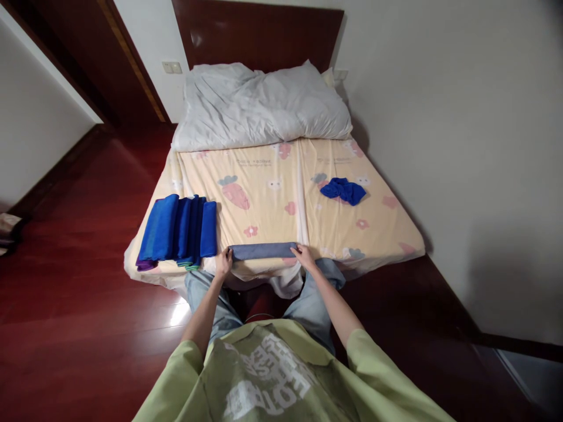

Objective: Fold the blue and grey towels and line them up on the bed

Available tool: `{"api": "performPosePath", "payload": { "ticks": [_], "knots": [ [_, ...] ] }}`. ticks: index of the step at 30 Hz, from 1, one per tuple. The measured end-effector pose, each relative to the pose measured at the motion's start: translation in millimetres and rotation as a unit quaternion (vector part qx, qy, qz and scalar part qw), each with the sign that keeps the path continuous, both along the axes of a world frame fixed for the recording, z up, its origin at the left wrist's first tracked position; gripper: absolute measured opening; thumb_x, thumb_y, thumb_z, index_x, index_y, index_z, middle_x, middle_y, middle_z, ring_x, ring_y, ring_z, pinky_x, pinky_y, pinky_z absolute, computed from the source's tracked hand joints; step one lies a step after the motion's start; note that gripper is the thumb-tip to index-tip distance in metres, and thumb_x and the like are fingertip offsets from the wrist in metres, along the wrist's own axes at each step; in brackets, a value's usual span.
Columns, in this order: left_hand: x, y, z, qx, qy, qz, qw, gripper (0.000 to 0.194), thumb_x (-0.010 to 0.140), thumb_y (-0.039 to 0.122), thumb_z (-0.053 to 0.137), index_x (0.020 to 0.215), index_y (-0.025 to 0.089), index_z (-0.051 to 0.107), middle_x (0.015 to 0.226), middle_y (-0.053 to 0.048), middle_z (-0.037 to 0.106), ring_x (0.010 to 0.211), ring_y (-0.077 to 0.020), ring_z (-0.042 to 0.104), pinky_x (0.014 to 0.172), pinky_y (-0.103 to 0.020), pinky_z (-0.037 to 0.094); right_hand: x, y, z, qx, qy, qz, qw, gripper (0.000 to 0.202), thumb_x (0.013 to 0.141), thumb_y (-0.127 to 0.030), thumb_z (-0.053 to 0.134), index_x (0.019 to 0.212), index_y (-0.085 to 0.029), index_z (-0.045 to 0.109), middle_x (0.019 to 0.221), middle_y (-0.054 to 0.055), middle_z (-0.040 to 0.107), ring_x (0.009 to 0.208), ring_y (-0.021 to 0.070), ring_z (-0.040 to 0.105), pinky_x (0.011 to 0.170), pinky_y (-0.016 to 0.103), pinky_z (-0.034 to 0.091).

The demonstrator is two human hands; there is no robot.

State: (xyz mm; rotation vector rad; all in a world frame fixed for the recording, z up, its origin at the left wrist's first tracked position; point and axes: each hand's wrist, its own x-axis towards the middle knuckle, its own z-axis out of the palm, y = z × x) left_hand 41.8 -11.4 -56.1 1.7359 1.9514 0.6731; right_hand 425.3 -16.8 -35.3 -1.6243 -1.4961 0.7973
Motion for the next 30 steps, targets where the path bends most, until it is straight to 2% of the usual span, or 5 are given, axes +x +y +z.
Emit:
{"api": "performPosePath", "payload": {
  "ticks": [8,13,20,25,30],
  "knots": [
    [3.7,1.2,2.0,-0.029,0.028,-0.009,0.999,0.039,0.104,0.028,0.034,0.114,0.010,0.067,0.097,-0.017,0.073,0.086,-0.0249,0.068,0.079,-0.032,0.047,-2.6,-2.2,4.9,-0.053,-0.097,0.009,0.994,0.040,0.086,-0.060,0.057,0.074,-0.022,0.060,0.061,0.001,0.062,0.066,0.0201,0.062,0.062,0.027,0.048],
    [6.0,-6.3,4.6,0.095,0.079,0.013,0.992,0.036,0.101,0.026,0.040,0.123,0.013,0.065,0.112,-0.018,0.067,0.104,-0.0282,0.063,0.093,-0.040,0.048,-9.0,-8.8,8.5,0.023,-0.231,-0.002,0.973,0.029,0.095,-0.039,0.055,0.110,-0.017,0.065,0.104,0.014,0.072,0.099,0.0278,0.067,0.090,0.040,0.051],
    [-6.3,-10.5,13.5,0.137,0.114,-0.248,0.952,0.039,0.096,0.019,0.043,0.131,0.017,0.061,0.134,-0.015,0.062,0.127,-0.0273,0.054,0.105,-0.043,0.046,-10.4,-19.3,10.3,0.124,-0.321,0.210,0.915,0.039,0.093,-0.015,0.050,0.129,-0.018,0.066,0.141,0.014,0.061,0.131,0.0279,0.054,0.108,0.046,0.043],
    [-8.1,0.5,18.2,0.111,0.168,-0.274,0.941,0.054,0.090,0.018,0.052,0.144,0.013,0.051,0.145,-0.019,0.054,0.135,-0.0313,0.048,0.110,-0.045,0.041,-8.8,-13.3,2.0,0.101,-0.346,0.208,0.909,0.052,0.089,-0.015,0.053,0.141,-0.014,0.057,0.148,0.015,0.056,0.137,0.0301,0.050,0.111,0.050,0.042],
    [-4.0,20.7,37.5,0.079,0.238,-0.313,0.916,0.047,0.090,0.009,0.046,0.136,0.011,0.055,0.127,-0.019,0.063,0.117,-0.0300,0.057,0.102,-0.043,0.042,-9.2,8.5,12.1,0.090,-0.391,0.223,0.888,0.057,0.082,-0.003,0.046,0.135,-0.017,0.062,0.132,0.016,0.065,0.120,0.0275,0.060,0.104,0.044,0.048]
  ]
}}
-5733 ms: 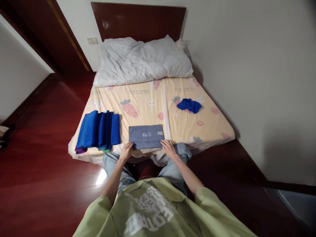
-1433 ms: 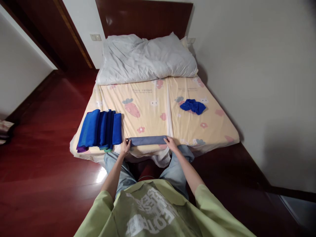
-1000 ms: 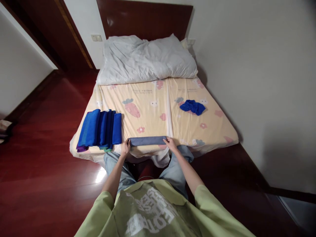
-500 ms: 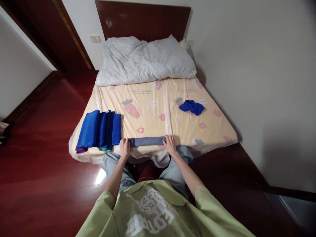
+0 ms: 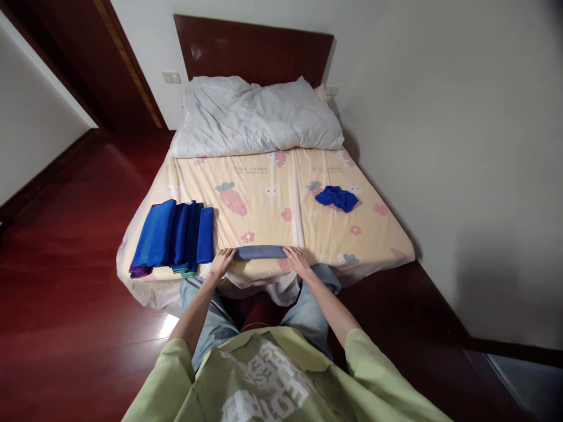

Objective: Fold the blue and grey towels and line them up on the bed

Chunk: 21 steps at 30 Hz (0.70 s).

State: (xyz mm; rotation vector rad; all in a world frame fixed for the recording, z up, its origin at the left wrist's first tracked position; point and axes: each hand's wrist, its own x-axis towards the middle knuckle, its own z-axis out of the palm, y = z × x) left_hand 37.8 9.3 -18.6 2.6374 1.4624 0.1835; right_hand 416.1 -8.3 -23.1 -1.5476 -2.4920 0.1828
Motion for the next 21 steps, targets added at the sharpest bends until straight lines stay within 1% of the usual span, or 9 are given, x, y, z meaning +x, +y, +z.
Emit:
{"api": "performPosePath", "payload": {
  "ticks": [3,5,6,9,12,14,16,19,21],
  "knots": [
    [-3.4,-6.7,17.9,-0.002,0.012,-0.022,1.000,0.042,0.091,0.009,0.045,0.131,0.012,0.057,0.118,-0.017,0.064,0.107,-0.0288,0.057,0.096,-0.041,0.042,2.3,7.7,11.2,0.009,-0.038,0.016,0.999,0.052,0.081,0.001,0.044,0.126,-0.018,0.065,0.122,0.014,0.067,0.108,0.0251,0.063,0.098,0.039,0.050],
    [-8.4,-25.8,24.2,-0.001,-0.003,-0.033,0.999,0.041,0.091,0.009,0.047,0.130,0.012,0.057,0.115,-0.016,0.064,0.105,-0.0278,0.055,0.095,-0.040,0.041,3.7,10.9,18.1,0.023,-0.061,0.031,0.997,0.049,0.080,0.002,0.044,0.120,-0.018,0.065,0.116,0.012,0.067,0.106,0.0244,0.062,0.094,0.037,0.050],
    [-10.9,-39.1,24.3,0.000,-0.016,-0.038,0.999,0.041,0.091,0.010,0.048,0.131,0.013,0.057,0.114,-0.015,0.063,0.105,-0.0272,0.055,0.094,-0.039,0.040,3.7,13.0,21.6,0.031,-0.072,0.042,0.996,0.047,0.080,0.003,0.045,0.117,-0.018,0.065,0.114,0.012,0.067,0.105,0.0244,0.062,0.093,0.037,0.049],
    [-15.8,-85.5,12.5,0.010,-0.064,-0.055,0.996,0.040,0.091,0.012,0.049,0.129,0.016,0.059,0.113,-0.013,0.063,0.101,-0.0255,0.054,0.091,-0.038,0.041,-3.6,27.4,33.9,0.053,-0.114,0.089,0.988,0.043,0.079,0.005,0.046,0.111,-0.017,0.065,0.110,0.011,0.066,0.105,0.0257,0.060,0.091,0.037,0.047],
    [-18.0,-123.1,-5.2,0.063,-0.114,-0.059,0.990,0.040,0.090,0.010,0.047,0.127,0.016,0.061,0.113,-0.012,0.064,0.099,-0.0249,0.054,0.095,-0.042,0.041,-28.5,60.8,52.1,0.075,-0.160,0.159,0.971,0.041,0.080,0.006,0.048,0.110,-0.016,0.066,0.112,0.013,0.066,0.106,0.0270,0.058,0.092,0.039,0.045],
    [-21.1,-135.3,-11.4,0.099,-0.144,-0.043,0.984,0.041,0.091,0.008,0.045,0.128,0.016,0.061,0.113,-0.013,0.064,0.100,-0.0247,0.054,0.096,-0.044,0.043,-57.6,95.4,66.9,0.086,-0.171,0.207,0.959,0.041,0.082,0.006,0.048,0.112,-0.016,0.066,0.114,0.013,0.066,0.106,0.0270,0.058,0.092,0.040,0.043],
    [-27.5,-136.3,-10.9,0.134,-0.171,-0.012,0.976,0.042,0.094,0.008,0.042,0.131,0.017,0.061,0.112,-0.013,0.065,0.101,-0.0243,0.055,0.095,-0.044,0.045,-96.9,137.7,81.5,0.092,-0.160,0.250,0.951,0.039,0.086,0.004,0.047,0.114,-0.015,0.066,0.116,0.014,0.066,0.108,0.0267,0.057,0.093,0.040,0.042],
    [-44.1,-122.8,-3.2,0.172,-0.202,0.055,0.963,0.044,0.097,0.008,0.042,0.136,0.019,0.059,0.112,-0.013,0.066,0.103,-0.0245,0.057,0.095,-0.044,0.047,-171.3,205.2,97.5,0.100,-0.126,0.304,0.939,0.037,0.091,0.001,0.042,0.114,-0.016,0.066,0.116,0.014,0.066,0.111,0.0264,0.055,0.094,0.040,0.041],
    [-57.9,-109.3,0.0,0.184,-0.214,0.099,0.954,0.047,0.097,0.009,0.043,0.141,0.021,0.056,0.113,-0.013,0.066,0.105,-0.0253,0.057,0.096,-0.045,0.048,-225.0,244.6,100.3,0.111,-0.108,0.335,0.929,0.036,0.096,-0.002,0.039,0.115,-0.017,0.065,0.118,0.014,0.065,0.111,0.0262,0.054,0.096,0.041,0.040]
  ]
}}
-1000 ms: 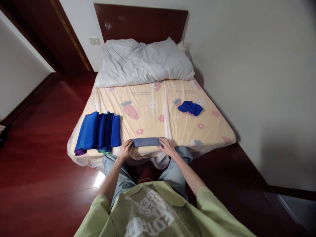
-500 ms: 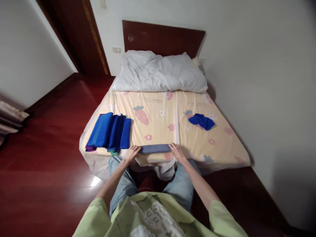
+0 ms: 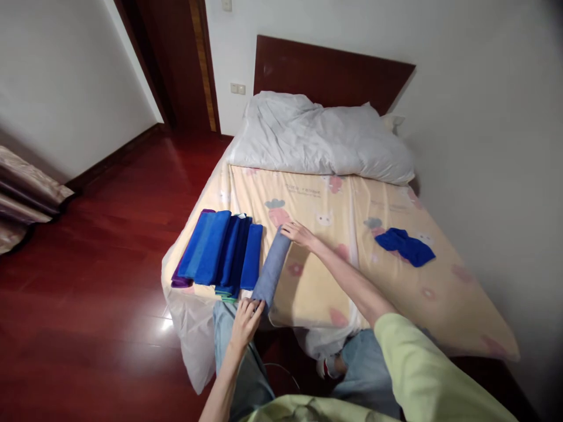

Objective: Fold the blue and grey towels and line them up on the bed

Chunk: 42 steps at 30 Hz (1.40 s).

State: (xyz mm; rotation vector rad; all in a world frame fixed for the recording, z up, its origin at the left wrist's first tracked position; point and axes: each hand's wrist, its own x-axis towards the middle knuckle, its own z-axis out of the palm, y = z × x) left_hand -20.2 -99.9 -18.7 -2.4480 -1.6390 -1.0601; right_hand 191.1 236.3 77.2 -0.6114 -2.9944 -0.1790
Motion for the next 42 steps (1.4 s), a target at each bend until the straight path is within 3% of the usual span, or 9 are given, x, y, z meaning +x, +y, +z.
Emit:
{"api": "performPosePath", "payload": {
  "ticks": [8,13,18,22,25,29,33,37,42],
  "knots": [
    [-43.2,35.7,-24.1,-0.032,-0.009,0.079,0.996,0.053,0.096,0.010,0.044,0.147,0.021,0.052,0.112,-0.014,0.065,0.101,-0.0262,0.058,0.089,-0.043,0.050,-141.9,66.3,-53.8,-0.065,0.025,0.064,0.996,0.038,0.096,0.002,0.036,0.114,-0.017,0.062,0.114,0.010,0.065,0.108,0.0219,0.053,0.098,0.038,0.042],
    [-45.0,37.8,-34.8,-0.047,-0.017,0.088,0.995,0.056,0.096,0.011,0.046,0.151,0.019,0.047,0.116,-0.015,0.064,0.105,-0.0269,0.057,0.088,-0.041,0.050,-157.7,68.3,-85.3,-0.043,0.029,0.050,0.997,0.029,0.099,-0.002,0.040,0.113,-0.016,0.061,0.121,0.013,0.063,0.117,0.0228,0.052,0.100,0.040,0.043],
    [-38.5,37.6,-33.0,-0.042,-0.026,0.117,0.992,0.054,0.095,0.011,0.046,0.147,0.021,0.052,0.117,-0.015,0.065,0.106,-0.0279,0.058,0.093,-0.044,0.049,-143.4,53.0,-81.3,-0.061,0.052,0.011,0.997,0.036,0.099,-0.002,0.037,0.121,-0.016,0.061,0.128,0.015,0.062,0.122,0.0239,0.052,0.103,0.044,0.043],
    [-33.9,34.7,-19.3,-0.077,0.002,0.149,0.986,0.059,0.090,0.006,0.046,0.146,0.023,0.054,0.121,-0.014,0.066,0.109,-0.0289,0.060,0.093,-0.044,0.050,-93.5,2.9,-70.7,-0.067,0.154,-0.086,0.982,0.048,0.094,-0.001,0.038,0.135,-0.017,0.057,0.148,0.014,0.051,0.138,0.0261,0.043,0.111,0.046,0.038],
    [-26.5,20.4,-8.2,-0.078,0.027,0.175,0.981,0.066,0.087,0.004,0.043,0.149,0.024,0.051,0.130,-0.015,0.064,0.116,-0.0307,0.060,0.097,-0.048,0.050,-15.8,-61.7,-73.5,-0.094,0.249,-0.205,0.942,0.044,0.094,-0.010,0.036,0.130,-0.014,0.062,0.142,0.015,0.057,0.133,0.0269,0.050,0.110,0.044,0.041],
    [-5.8,-22.4,-10.3,-0.061,0.044,0.159,0.984,0.066,0.087,0.004,0.042,0.149,0.026,0.051,0.141,-0.016,0.059,0.130,-0.0311,0.055,0.104,-0.051,0.048,134.3,-188.9,-95.3,-0.152,0.357,-0.405,0.828,0.033,0.086,-0.028,0.039,0.086,-0.021,0.071,0.095,0.013,0.074,0.093,0.0278,0.069,0.084,0.041,0.055],
    [28.8,-64.7,-28.8,-0.238,0.103,0.020,0.966,0.053,0.087,0.005,0.041,0.128,0.028,0.067,0.123,-0.012,0.069,0.118,-0.0265,0.063,0.099,-0.045,0.052,254.7,-339.2,-123.4,-0.153,0.363,-0.589,0.705,0.024,0.067,-0.042,0.047,0.050,-0.028,0.053,0.050,0.005,0.056,0.048,0.0264,0.055,0.052,0.039,0.046],
    [77.1,-78.0,-35.4,-0.421,0.200,-0.126,0.876,0.031,0.091,0.013,0.046,0.104,0.021,0.073,0.104,-0.012,0.074,0.104,-0.0262,0.069,0.096,-0.043,0.053,279.2,-430.4,-123.7,-0.149,0.388,-0.617,0.668,0.020,0.060,-0.038,0.043,0.042,-0.029,0.045,0.045,0.003,0.049,0.043,0.0235,0.048,0.050,0.036,0.040],
    [143.9,-76.3,-31.8,-0.427,0.230,-0.233,0.843,0.025,0.089,0.018,0.054,0.104,0.022,0.074,0.105,-0.012,0.074,0.104,-0.0276,0.070,0.091,-0.041,0.055,268.5,-436.5,-104.2,-0.102,0.413,-0.650,0.629,0.019,0.060,-0.035,0.041,0.043,-0.026,0.046,0.047,0.005,0.052,0.046,0.0223,0.047,0.052,0.034,0.038]
  ]
}}
